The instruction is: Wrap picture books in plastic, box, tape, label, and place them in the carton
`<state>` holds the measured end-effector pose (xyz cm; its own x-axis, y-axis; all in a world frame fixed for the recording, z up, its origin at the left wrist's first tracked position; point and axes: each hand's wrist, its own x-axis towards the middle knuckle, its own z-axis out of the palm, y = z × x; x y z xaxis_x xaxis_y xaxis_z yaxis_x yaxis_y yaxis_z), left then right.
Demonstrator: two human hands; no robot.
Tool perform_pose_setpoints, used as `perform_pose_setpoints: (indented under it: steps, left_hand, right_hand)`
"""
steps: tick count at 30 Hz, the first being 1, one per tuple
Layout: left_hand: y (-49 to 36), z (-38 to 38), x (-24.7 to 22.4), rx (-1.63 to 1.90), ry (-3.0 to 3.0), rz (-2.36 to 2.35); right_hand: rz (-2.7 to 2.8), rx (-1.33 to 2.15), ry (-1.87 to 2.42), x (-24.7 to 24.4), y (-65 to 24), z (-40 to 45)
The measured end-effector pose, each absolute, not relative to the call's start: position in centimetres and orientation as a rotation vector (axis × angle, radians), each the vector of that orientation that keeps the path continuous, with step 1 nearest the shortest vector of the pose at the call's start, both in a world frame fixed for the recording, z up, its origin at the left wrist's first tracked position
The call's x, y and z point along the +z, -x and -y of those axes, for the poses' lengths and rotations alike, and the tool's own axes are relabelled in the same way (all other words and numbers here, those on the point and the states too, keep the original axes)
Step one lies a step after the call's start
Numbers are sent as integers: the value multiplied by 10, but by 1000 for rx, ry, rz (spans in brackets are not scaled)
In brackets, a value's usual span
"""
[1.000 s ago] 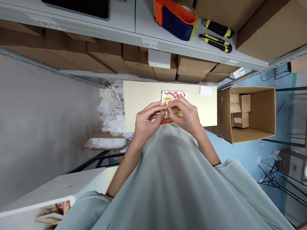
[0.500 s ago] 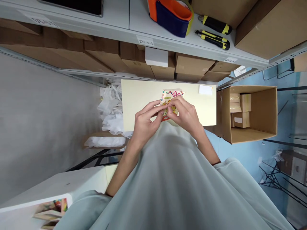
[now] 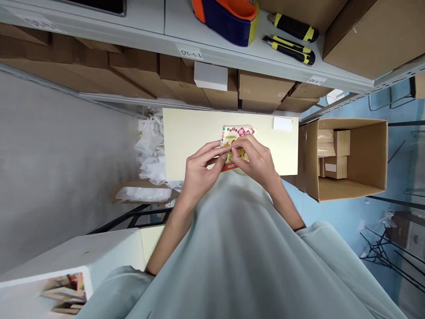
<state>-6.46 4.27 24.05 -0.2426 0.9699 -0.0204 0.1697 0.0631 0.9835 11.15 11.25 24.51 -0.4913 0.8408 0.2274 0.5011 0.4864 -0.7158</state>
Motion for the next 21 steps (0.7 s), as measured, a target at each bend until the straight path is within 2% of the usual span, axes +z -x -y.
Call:
perform_pose_setpoints:
  steps: [7,12,17,21]
  left_hand:
    - [48,-41,222,1412,-967,-1562]
    - [39,-35,212,1564,-910,-1624]
    - [41,-28,220,1434,-1076,-1536]
    - [79,-32,221,1353,-1076,-1563]
  right_hand:
    - [1928,828,1264,222,-117,-112]
    - [1758,1116,1299,222,-109,-94]
    - [1471,1377,1273,218,-83,-83]
    - [1250,1520,1262,210,-76,-90]
